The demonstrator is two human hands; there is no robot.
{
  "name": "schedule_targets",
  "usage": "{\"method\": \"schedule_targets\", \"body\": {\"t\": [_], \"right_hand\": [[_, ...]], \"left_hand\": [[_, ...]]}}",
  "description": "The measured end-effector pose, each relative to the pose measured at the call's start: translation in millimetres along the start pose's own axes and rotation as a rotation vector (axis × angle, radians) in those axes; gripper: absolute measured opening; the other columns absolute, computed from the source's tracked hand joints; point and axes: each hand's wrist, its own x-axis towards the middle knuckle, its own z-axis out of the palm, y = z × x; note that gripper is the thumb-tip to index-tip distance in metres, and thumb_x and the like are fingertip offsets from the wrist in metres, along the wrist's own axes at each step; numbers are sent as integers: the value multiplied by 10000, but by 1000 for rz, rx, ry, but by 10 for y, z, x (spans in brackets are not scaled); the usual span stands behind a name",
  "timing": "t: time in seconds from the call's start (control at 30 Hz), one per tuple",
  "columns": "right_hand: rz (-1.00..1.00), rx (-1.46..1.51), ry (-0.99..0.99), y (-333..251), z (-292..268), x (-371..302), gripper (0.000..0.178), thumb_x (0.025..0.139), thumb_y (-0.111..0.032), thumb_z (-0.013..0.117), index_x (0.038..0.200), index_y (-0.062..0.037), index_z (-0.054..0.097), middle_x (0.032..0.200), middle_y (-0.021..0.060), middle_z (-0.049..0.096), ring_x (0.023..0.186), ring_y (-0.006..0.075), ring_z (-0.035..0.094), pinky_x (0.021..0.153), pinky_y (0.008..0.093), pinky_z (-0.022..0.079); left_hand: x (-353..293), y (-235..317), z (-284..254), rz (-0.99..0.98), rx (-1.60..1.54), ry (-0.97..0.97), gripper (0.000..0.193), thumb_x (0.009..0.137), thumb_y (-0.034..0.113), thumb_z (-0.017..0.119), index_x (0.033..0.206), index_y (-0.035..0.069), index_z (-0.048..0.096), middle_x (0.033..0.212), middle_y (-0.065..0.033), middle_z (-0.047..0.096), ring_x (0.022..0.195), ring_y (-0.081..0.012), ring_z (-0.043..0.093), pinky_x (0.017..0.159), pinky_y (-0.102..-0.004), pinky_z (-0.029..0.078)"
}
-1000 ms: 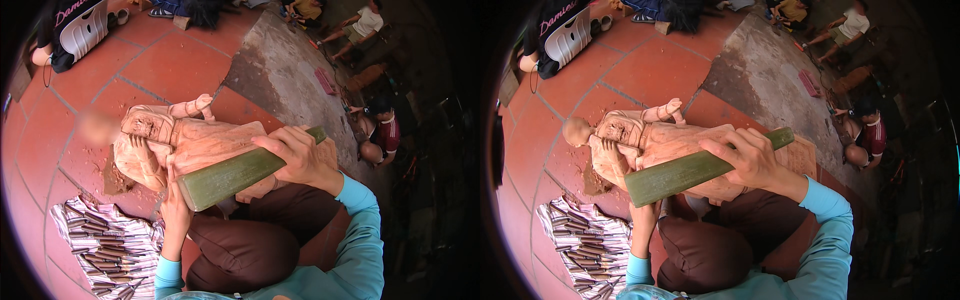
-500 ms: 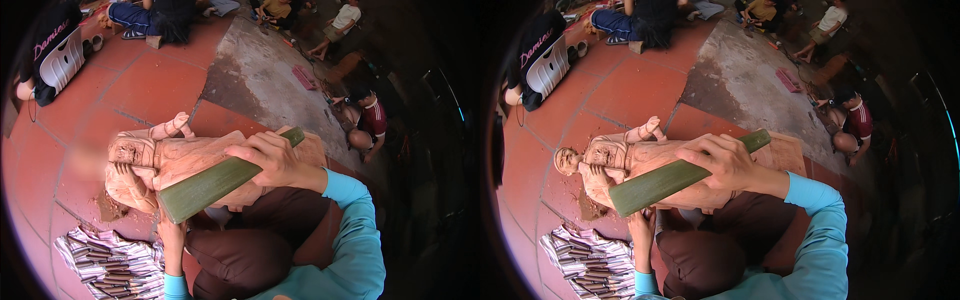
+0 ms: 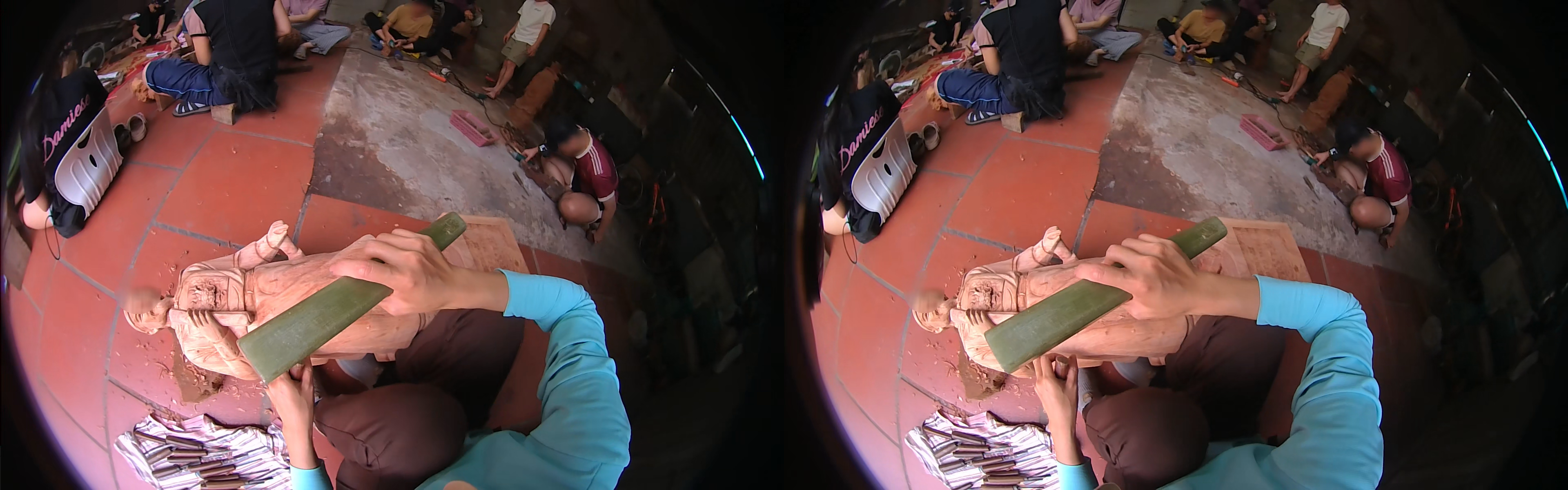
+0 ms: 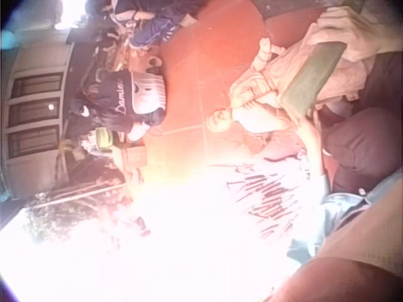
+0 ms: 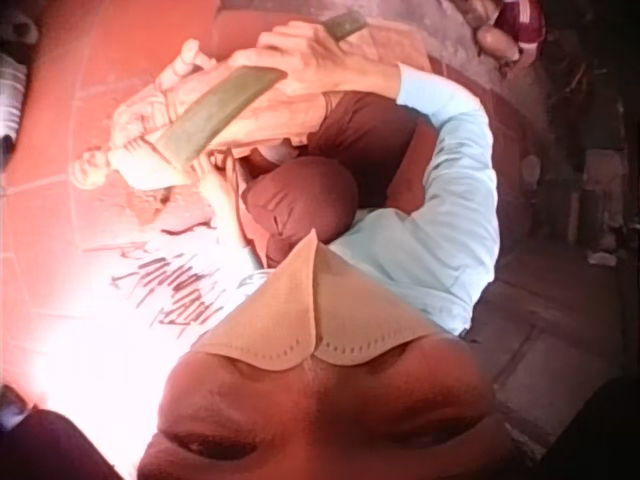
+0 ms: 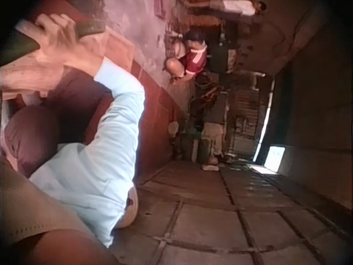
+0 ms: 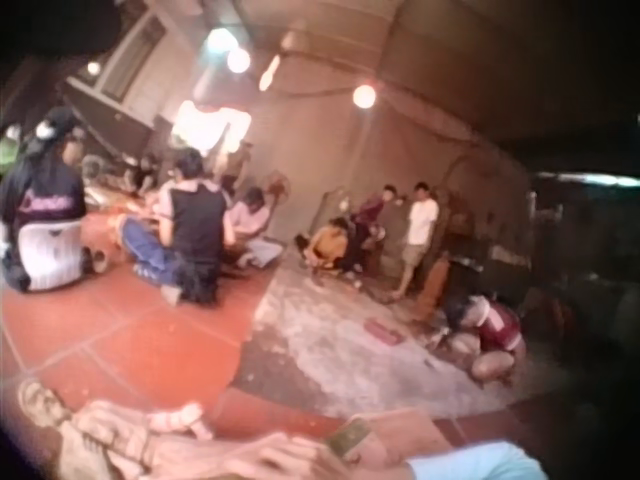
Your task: The person is carving a wooden statue of a standing figure using a chisel and a mallet. They repeatedly strike the chisel with the mallet to shape the wood, focusing on the torso and legs of the statue. The person occasionally pauses to adjust their grip or inspect the work.
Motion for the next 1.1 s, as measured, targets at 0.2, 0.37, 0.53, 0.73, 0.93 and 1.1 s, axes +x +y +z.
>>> {"method": "schedule_targets", "body": {"t": [0.2,0.37,0.53,0.73,0.93,1.1], "right_hand": [[15,22,18,-16,9,33,656,617,-132,741,1253,-203,596,815,25,572,728,222,608,634,369,464],[35,32,4,-39,-12,30,622,636,-154,755,1237,-201,601,801,26,569,713,230,608,627,377,468],[97,88,1,-57,-67,53,495,679,-116,759,1153,-142,617,893,34,647,756,239,655,658,367,511],[224,288,-10,-83,-115,153,520,696,-130,773,1179,-132,578,931,59,661,824,285,678,699,377,528],[321,419,-55,-84,-162,181,527,726,-174,821,1173,-63,565,1018,93,680,897,260,695,755,345,540],[427,404,-161,-143,-234,177,557,752,-141,819,1218,-9,543,1011,102,656,918,183,652,820,306,503]], "left_hand": [[80,156,-37,-5,-9,52,253,823,156,740,851,-25,565,975,-220,544,771,-435,567,687,-493,464],[118,132,-86,-24,-18,63,267,830,152,736,820,-41,553,939,-218,544,749,-422,560,716,-476,468],[273,220,-219,-146,-102,8,294,841,126,727,745,-47,510,658,-146,460,588,-300,433,641,-413,444],[357,53,-265,-45,-77,90,219,789,84,714,930,-31,592,736,-237,594,673,-439,602,631,-478,481],[297,12,-243,-66,-26,69,259,765,136,737,847,-23,550,954,-225,593,803,-454,612,660,-500,495],[283,51,-347,-191,-54,-19,281,803,196,740,826,6,534,803,-183,608,739,-437,614,610,-486,485]]}}
